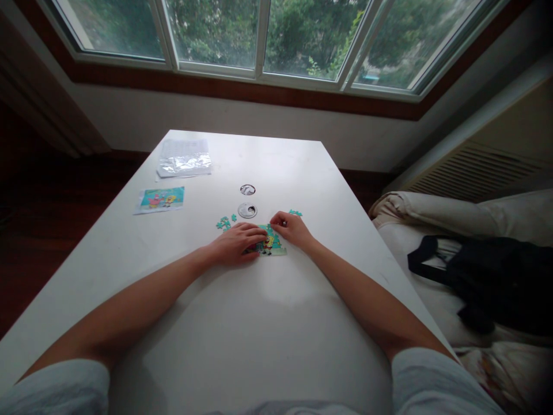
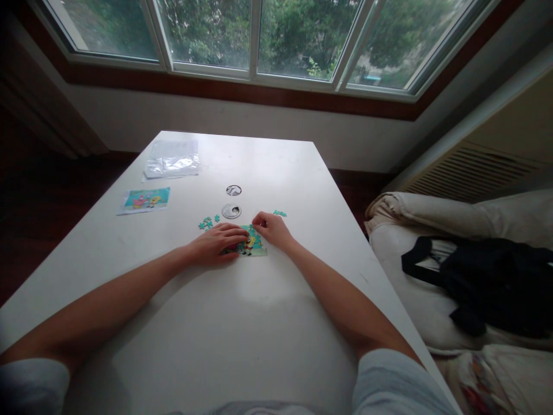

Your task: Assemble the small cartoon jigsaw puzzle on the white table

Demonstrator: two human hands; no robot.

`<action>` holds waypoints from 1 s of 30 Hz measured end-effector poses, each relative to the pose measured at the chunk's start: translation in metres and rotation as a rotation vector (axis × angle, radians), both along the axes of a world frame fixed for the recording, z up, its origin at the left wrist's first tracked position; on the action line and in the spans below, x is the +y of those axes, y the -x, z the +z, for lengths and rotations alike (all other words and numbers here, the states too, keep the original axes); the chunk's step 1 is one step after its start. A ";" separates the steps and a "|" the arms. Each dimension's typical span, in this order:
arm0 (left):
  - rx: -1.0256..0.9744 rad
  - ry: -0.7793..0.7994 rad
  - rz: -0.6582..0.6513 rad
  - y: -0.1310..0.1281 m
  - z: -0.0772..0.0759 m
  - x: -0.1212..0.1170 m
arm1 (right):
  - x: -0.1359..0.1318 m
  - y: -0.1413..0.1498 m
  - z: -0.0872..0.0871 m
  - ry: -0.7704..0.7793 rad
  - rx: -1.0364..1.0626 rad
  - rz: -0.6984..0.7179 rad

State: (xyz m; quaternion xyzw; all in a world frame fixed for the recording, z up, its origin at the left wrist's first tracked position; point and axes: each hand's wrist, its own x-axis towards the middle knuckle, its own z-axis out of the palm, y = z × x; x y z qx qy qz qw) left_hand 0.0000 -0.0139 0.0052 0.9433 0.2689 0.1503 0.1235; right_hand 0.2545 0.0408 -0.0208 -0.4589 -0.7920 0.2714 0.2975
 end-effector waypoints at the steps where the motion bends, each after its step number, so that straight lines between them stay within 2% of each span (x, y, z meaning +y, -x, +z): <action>1: 0.002 0.001 0.001 0.000 0.000 0.000 | 0.000 0.000 0.000 -0.012 -0.010 -0.003; 17: 0.007 0.000 0.002 0.000 -0.002 0.001 | -0.003 0.003 0.003 -0.100 -0.069 -0.007; 26: -0.014 0.002 -0.004 0.000 0.000 0.000 | 0.001 0.000 0.001 -0.077 0.027 -0.028; 30: -0.008 -0.003 0.004 0.000 -0.001 0.000 | 0.001 -0.001 0.000 -0.042 0.020 0.014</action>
